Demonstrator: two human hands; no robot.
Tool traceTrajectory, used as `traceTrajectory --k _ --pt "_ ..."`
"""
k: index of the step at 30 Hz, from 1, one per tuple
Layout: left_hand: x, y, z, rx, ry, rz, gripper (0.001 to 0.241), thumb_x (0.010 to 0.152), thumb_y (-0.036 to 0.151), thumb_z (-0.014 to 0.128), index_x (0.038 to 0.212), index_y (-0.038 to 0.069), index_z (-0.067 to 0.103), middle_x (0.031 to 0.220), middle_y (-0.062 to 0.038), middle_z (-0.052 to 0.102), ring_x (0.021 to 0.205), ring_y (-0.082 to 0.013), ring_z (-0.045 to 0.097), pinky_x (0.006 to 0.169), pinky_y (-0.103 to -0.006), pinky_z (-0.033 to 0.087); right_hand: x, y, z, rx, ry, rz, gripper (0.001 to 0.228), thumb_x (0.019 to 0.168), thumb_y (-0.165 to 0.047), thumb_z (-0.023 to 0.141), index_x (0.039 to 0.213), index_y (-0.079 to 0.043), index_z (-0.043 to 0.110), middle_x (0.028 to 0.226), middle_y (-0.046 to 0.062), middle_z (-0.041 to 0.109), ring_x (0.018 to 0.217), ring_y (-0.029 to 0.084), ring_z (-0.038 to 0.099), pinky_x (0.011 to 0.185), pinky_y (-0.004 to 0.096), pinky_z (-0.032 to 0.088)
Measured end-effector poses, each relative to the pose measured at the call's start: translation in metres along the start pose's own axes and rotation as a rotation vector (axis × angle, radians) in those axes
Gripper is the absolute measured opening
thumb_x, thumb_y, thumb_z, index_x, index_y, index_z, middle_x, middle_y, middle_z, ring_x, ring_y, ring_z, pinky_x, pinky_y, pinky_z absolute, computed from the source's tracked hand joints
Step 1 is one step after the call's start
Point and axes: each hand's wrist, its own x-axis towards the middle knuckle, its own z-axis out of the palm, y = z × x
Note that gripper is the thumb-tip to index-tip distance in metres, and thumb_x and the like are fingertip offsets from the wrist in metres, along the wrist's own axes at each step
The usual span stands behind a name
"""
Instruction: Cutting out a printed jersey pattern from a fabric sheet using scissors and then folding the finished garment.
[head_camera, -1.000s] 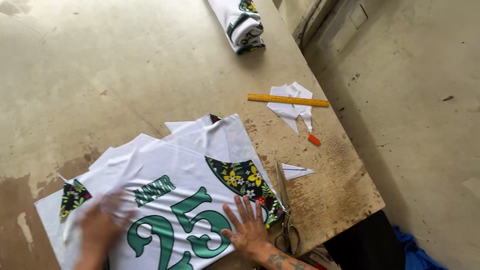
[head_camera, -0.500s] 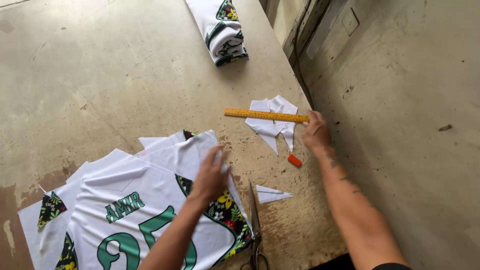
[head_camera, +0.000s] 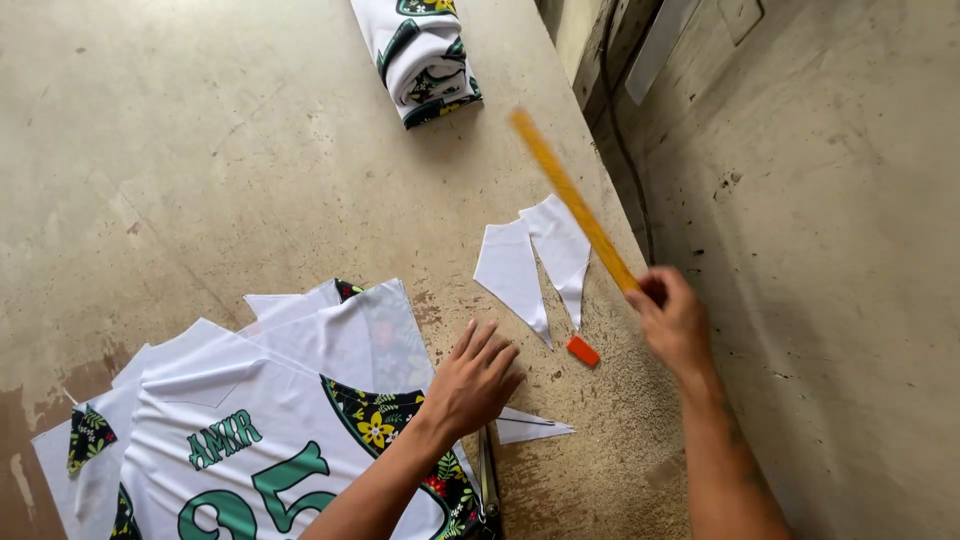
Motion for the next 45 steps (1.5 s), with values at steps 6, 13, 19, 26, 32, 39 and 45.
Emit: traceTrajectory --k 6,13,19,26,32,39,45 --pt "0.072 -0.064 0.023 -0.198 0.222 -0.345 0.030 0.113 0.036 0.059 0.132 0.015 0.070 0.113 -0.011 0.072 0.116 -0.0299 0.072 0.103 -0.0439 0.057 -0.086 0.020 -0.013 0.016 0.069 0.335 0.028 0.100 -0.018 0.085 0.121 -0.001 0.077 0.103 0.022 0.078 0.091 0.034 0.075 0.085 0.049 0.059" --pt "0.140 -0.084 0.014 -0.159 0.275 -0.449 0.020 0.100 0.037 0.079 0.107 0.019 0.073 0.118 -0.009 0.058 0.115 -0.0374 0.065 0.084 -0.0477 0.055 -0.027 0.041 0.020 -0.301 0.359 -0.203 0.025 0.103 -0.035 0.087 0.115 -0.015 0.080 0.108 0.006 0.068 0.103 0.030 0.075 0.091 0.041 0.060" --pt "0.097 -0.089 -0.022 -0.659 0.196 -0.529 0.021 0.105 0.028 0.076 0.110 0.007 0.070 0.107 -0.021 0.077 0.109 -0.0464 0.075 0.085 -0.0555 0.059 0.116 -0.025 0.088 -0.557 0.187 -0.502 0.032 0.100 -0.041 0.079 0.124 -0.019 0.079 0.116 0.006 0.062 0.109 0.033 0.065 0.095 0.053 0.050" --pt "0.046 -0.120 -0.042 -1.375 0.253 -0.812 0.040 0.097 0.025 0.086 0.127 0.006 0.069 0.098 -0.017 0.084 0.083 -0.0162 0.072 0.074 -0.0275 0.063 0.150 -0.046 0.120 -0.750 0.103 -0.607 0.018 0.093 -0.038 0.081 0.099 -0.022 0.075 0.119 0.003 0.061 0.117 0.031 0.059 0.103 0.053 0.041" --pt "0.034 -0.120 -0.034 -1.531 0.251 -0.889 0.046 0.096 0.015 0.085 0.135 -0.006 0.072 0.108 -0.024 0.083 0.094 -0.0276 0.081 0.079 -0.0402 0.069 0.104 -0.097 0.121 -0.542 -0.010 -0.659 0.007 0.109 -0.019 0.071 0.114 -0.015 0.068 0.097 0.004 0.076 0.098 0.023 0.077 0.117 0.052 0.034" --pt "0.029 -0.073 -0.079 -1.719 0.459 -0.967 0.048 0.098 0.013 0.081 0.138 -0.010 0.069 0.111 -0.023 0.082 0.096 -0.0300 0.081 0.081 -0.0470 0.070 -0.005 -0.186 0.137 -0.130 -0.057 -0.823 0.023 0.108 -0.005 0.071 0.129 0.004 0.064 0.094 0.018 0.070 0.086 0.037 0.078 0.080 0.048 0.068" --pt "-0.001 -0.050 -0.098 -1.761 0.558 -0.855 0.059 0.102 0.030 0.080 0.144 -0.009 0.065 0.104 -0.016 0.082 0.086 -0.0150 0.077 0.076 -0.0316 0.069 -0.076 -0.174 0.142 -0.090 -0.148 -0.825 0.052 0.100 -0.010 0.074 0.146 0.004 0.055 0.093 0.019 0.071 0.085 0.033 0.078 0.074 0.043 0.070"
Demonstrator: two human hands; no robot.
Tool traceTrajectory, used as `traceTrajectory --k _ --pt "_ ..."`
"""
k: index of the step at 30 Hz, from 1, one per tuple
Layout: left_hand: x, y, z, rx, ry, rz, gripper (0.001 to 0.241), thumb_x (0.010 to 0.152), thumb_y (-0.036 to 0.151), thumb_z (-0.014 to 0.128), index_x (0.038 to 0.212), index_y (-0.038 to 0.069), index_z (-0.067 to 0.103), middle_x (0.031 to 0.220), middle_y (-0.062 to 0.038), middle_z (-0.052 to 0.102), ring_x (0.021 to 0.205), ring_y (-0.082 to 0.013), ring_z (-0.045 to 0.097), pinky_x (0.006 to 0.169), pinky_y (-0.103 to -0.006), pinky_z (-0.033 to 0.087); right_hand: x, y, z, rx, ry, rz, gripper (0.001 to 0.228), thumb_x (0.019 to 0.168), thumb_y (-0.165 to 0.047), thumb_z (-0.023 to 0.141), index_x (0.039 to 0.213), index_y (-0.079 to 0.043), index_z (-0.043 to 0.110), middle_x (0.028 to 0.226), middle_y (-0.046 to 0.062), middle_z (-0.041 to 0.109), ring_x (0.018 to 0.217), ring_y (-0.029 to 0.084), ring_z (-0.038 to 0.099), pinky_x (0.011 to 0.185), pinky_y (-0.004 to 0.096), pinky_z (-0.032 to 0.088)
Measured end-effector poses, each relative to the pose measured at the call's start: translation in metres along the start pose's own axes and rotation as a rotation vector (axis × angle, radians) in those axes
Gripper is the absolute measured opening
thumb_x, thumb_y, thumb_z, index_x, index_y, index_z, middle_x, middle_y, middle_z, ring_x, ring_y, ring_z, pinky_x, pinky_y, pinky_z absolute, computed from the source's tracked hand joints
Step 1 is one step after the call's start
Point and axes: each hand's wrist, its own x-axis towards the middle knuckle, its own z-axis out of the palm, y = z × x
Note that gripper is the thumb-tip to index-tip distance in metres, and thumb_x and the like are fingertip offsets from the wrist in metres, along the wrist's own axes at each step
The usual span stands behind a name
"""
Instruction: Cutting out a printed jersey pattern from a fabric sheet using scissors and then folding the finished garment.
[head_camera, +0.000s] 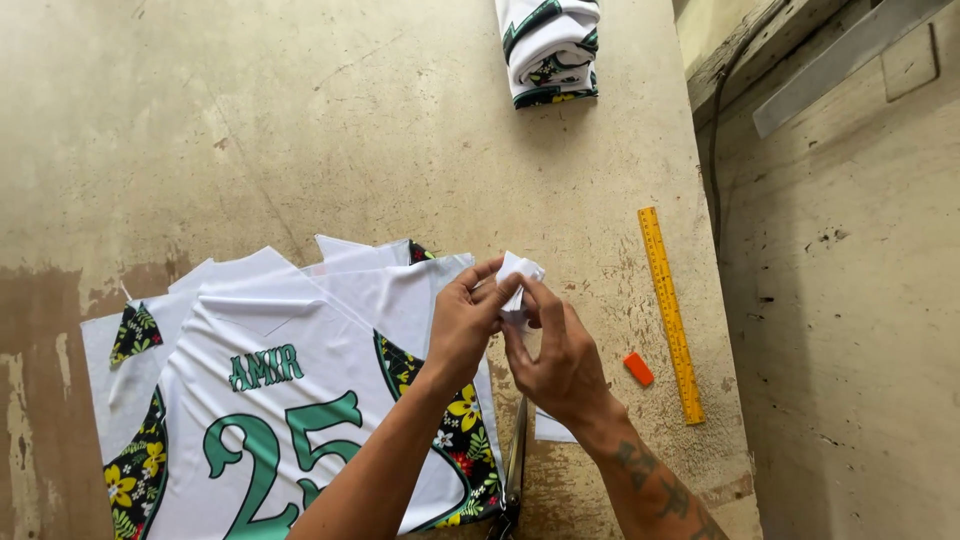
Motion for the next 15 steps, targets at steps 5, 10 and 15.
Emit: traceTrajectory --k 5,10,15 --pt "-0.044 0.027 -0.020 0.219 -0.062 0.115 0.050 0.103 0.019 0.079 0.145 -0.004 0.065 0.107 -0.020 0.085 0.092 -0.0172 0.078 0.074 -0.0316 0.069 -0.025 -0.032 -0.022 0.379 -0.196 0.216 0.058 0.096 0.005 0.066 0.149 -0.002 0.043 0.113 0.032 0.075 0.108 0.053 0.079 0.074 0.050 0.072" --pt "-0.086 0.013 -0.069 0.075 -0.183 0.086 0.046 0.102 0.012 0.078 0.142 -0.006 0.067 0.101 -0.025 0.083 0.085 -0.0299 0.082 0.073 -0.0403 0.070 -0.038 -0.032 -0.018 0.670 0.048 0.325 0.065 0.093 -0.013 0.086 0.146 -0.006 0.048 0.127 0.016 0.078 0.089 0.016 0.066 0.084 0.033 0.056" --pt "-0.154 0.023 -0.132 0.099 -0.212 0.155 0.044 0.105 0.014 0.075 0.145 -0.001 0.067 0.107 -0.024 0.084 0.091 -0.0306 0.082 0.081 -0.0444 0.069 -0.075 -0.052 0.034 0.930 -0.515 0.496 0.056 0.087 -0.025 0.090 0.137 -0.006 0.072 0.124 0.013 0.079 0.115 0.021 0.065 0.105 0.046 0.049"
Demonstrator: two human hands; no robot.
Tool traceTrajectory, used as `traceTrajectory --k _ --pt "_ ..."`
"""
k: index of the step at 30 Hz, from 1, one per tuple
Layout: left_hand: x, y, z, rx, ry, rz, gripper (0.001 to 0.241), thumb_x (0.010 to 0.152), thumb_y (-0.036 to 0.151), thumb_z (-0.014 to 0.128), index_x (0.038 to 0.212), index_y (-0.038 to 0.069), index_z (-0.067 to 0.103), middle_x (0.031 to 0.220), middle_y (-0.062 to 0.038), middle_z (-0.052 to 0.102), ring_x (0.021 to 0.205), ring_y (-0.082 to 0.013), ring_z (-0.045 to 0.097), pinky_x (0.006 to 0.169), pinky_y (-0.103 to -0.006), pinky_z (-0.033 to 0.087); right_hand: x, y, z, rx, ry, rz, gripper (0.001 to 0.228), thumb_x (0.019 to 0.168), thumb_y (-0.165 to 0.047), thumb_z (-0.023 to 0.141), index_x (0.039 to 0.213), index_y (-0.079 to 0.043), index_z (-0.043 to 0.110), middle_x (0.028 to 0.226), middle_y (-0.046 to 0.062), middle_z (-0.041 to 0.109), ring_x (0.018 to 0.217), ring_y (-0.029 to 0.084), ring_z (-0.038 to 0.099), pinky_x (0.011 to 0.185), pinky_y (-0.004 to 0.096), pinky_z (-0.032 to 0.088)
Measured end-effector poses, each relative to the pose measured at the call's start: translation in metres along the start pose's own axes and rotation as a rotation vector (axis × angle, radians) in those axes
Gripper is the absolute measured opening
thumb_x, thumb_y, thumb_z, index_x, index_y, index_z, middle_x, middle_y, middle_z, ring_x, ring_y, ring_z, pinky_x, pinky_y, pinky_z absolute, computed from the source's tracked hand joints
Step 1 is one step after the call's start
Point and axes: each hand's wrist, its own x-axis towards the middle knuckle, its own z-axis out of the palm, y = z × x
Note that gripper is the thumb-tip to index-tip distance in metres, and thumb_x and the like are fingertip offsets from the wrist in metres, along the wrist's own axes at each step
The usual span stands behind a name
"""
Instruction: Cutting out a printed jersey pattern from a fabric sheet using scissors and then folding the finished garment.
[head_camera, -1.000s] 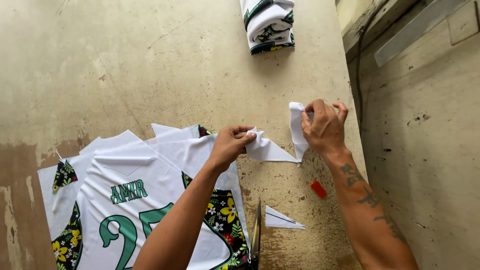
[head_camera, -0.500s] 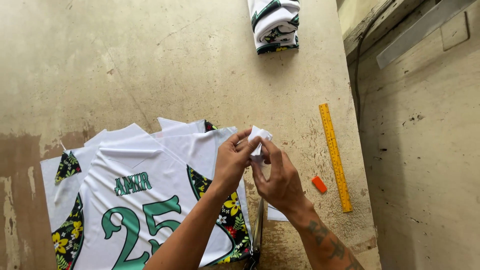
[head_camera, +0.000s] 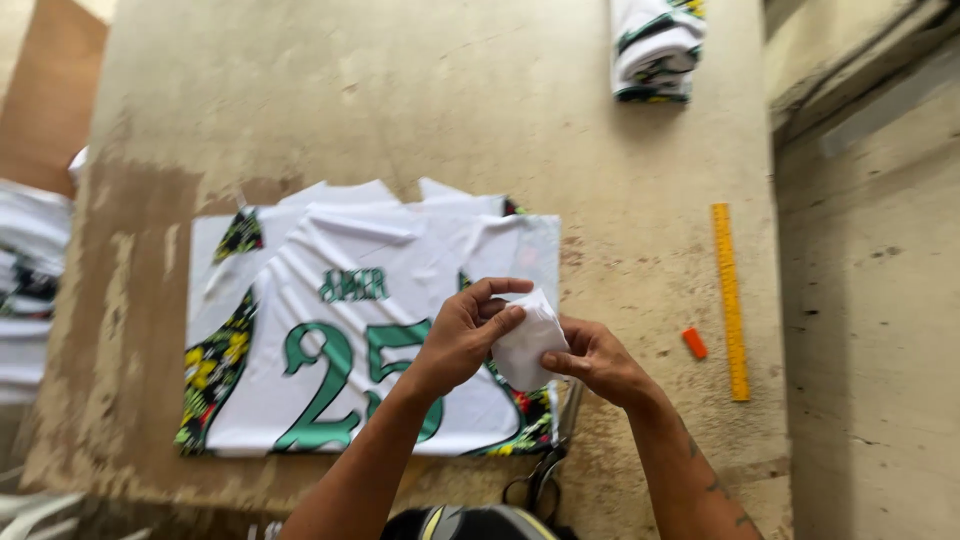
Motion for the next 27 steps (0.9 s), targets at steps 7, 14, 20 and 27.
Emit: traceTrajectory --k 7,14,20,27 --pt "-0.104 -0.079 -0.151 0.177 0.428 0.021 0.044 0.107 0.012 0.071 0.150 0.012 0.066 0.114 -0.017 0.084 0.103 -0.0205 0.079 0.087 -0.0368 0.068 0.023 0.069 0.126 -0.123 -0.029 0.265 0.022 0.096 -0.011 0.084 0.098 0.009 0.076 0.066 0.021 0.075 0.055 0.022 0.070 0.053 0.033 0.053" --pt "-0.142 -0.090 -0.226 0.334 0.651 0.016 0.059 0.108 0.022 0.070 0.158 -0.003 0.051 0.146 -0.038 0.064 0.132 -0.0534 0.063 0.111 -0.0626 0.056 0.048 0.078 0.187 -0.545 0.115 0.315 0.048 0.090 -0.033 0.092 0.129 -0.008 0.083 0.114 0.031 0.080 0.099 0.041 0.080 0.083 0.051 0.062" --pt "-0.188 -0.135 -0.334 1.256 0.748 0.395 0.047 0.108 0.031 0.074 0.148 0.009 0.069 0.152 -0.022 0.064 0.147 -0.0449 0.055 0.121 -0.0571 0.046 -0.030 0.134 0.134 -1.199 0.699 0.015 0.053 0.109 -0.044 0.076 0.141 -0.001 0.070 0.120 0.023 0.069 0.108 0.043 0.072 0.098 0.056 0.055" --pt "-0.231 -0.160 -0.359 1.643 0.517 0.254 0.088 0.102 0.070 0.042 0.176 0.033 0.013 0.185 -0.007 0.003 0.167 -0.0434 0.009 0.128 -0.0713 0.013 -0.074 0.164 0.161 -1.516 0.881 0.294 0.073 0.101 -0.074 0.058 0.147 -0.016 0.065 0.132 0.016 0.067 0.123 0.040 0.065 0.109 0.064 0.041"
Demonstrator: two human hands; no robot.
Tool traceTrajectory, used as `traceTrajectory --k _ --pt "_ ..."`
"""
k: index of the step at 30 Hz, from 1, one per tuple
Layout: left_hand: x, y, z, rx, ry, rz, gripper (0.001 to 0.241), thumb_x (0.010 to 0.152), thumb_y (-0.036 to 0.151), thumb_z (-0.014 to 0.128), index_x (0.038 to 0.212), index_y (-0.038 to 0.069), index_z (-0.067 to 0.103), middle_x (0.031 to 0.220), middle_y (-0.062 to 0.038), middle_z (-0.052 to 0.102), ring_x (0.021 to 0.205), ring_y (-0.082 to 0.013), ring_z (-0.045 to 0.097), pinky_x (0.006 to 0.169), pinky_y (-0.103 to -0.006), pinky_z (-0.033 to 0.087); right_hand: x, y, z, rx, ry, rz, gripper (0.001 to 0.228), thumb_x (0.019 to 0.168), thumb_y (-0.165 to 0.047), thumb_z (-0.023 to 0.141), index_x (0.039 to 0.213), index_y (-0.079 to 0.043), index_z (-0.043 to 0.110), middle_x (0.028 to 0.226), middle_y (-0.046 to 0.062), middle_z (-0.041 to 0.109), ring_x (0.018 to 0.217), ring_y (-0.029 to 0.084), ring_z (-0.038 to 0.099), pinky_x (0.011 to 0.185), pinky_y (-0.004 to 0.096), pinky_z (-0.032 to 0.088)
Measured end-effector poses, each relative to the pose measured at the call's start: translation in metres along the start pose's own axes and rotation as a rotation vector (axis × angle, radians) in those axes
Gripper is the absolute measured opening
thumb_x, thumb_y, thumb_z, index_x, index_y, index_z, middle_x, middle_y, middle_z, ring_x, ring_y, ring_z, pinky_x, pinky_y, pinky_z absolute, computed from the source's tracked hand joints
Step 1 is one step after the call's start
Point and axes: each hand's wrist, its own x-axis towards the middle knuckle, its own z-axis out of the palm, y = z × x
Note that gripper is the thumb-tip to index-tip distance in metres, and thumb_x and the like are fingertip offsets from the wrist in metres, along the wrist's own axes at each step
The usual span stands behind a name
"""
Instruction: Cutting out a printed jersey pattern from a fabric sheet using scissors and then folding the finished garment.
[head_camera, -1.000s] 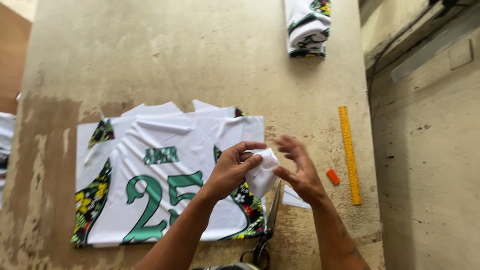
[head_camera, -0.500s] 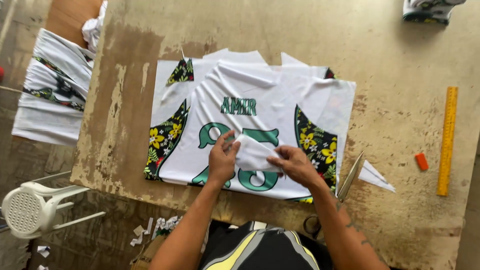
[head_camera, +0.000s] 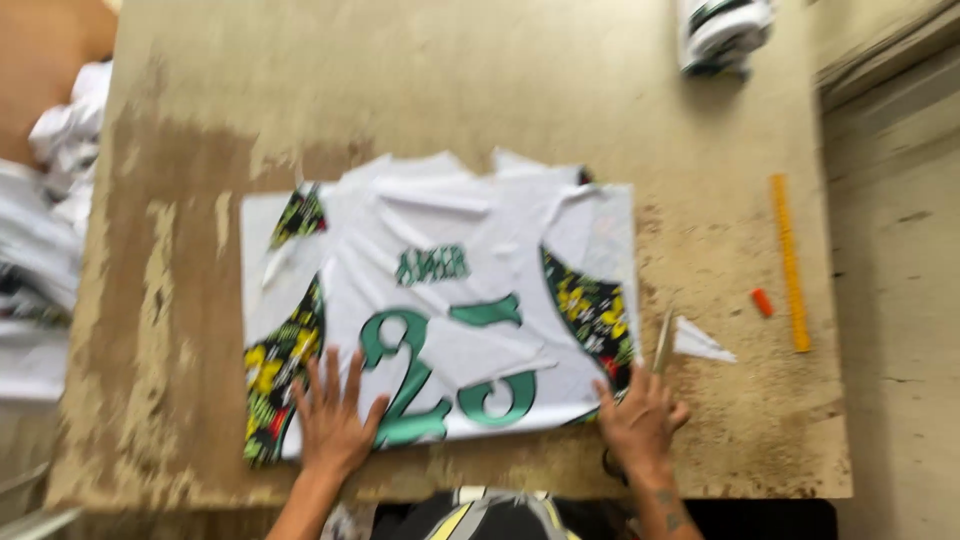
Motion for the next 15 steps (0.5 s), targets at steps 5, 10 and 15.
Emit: traceTrajectory --k 5,10,15 --pt "0.038 0.003 -0.012 -0.039 -0.333 -0.250 0.097 0.083 0.067 0.068 0.166 0.034 0.032 0.181 -0.001 0.022 0.166 -0.0347 0.021 0.119 -0.0823 0.021 -0.014 -0.008 0.014 -0.042 -0.138 0.107 0.095 0.093 -0.081 0.052 0.163 -0.016 0.046 0.156 0.014 0.055 0.136 0.032 0.056 0.111 0.063 0.038" --pt "0.228 0.123 0.006 -0.323 0.108 0.567 0.102 0.065 -0.022 0.052 0.164 0.004 0.042 0.173 -0.019 0.041 0.159 -0.0476 0.037 0.133 -0.0587 0.030 -0.004 -0.015 0.000 0.126 -0.350 0.293 0.081 0.088 -0.078 0.067 0.152 -0.029 0.055 0.131 0.003 0.073 0.135 0.029 0.056 0.114 0.053 0.028" --pt "0.361 0.281 0.064 -0.148 -0.334 0.791 0.110 0.088 -0.016 0.052 0.177 0.026 0.004 0.183 -0.008 0.026 0.161 -0.0412 0.027 0.115 -0.0567 0.042 0.016 0.002 0.005 0.206 -0.390 0.254 0.061 0.090 -0.067 0.070 0.128 -0.020 0.062 0.124 0.010 0.068 0.123 0.037 0.060 0.112 0.055 0.032"
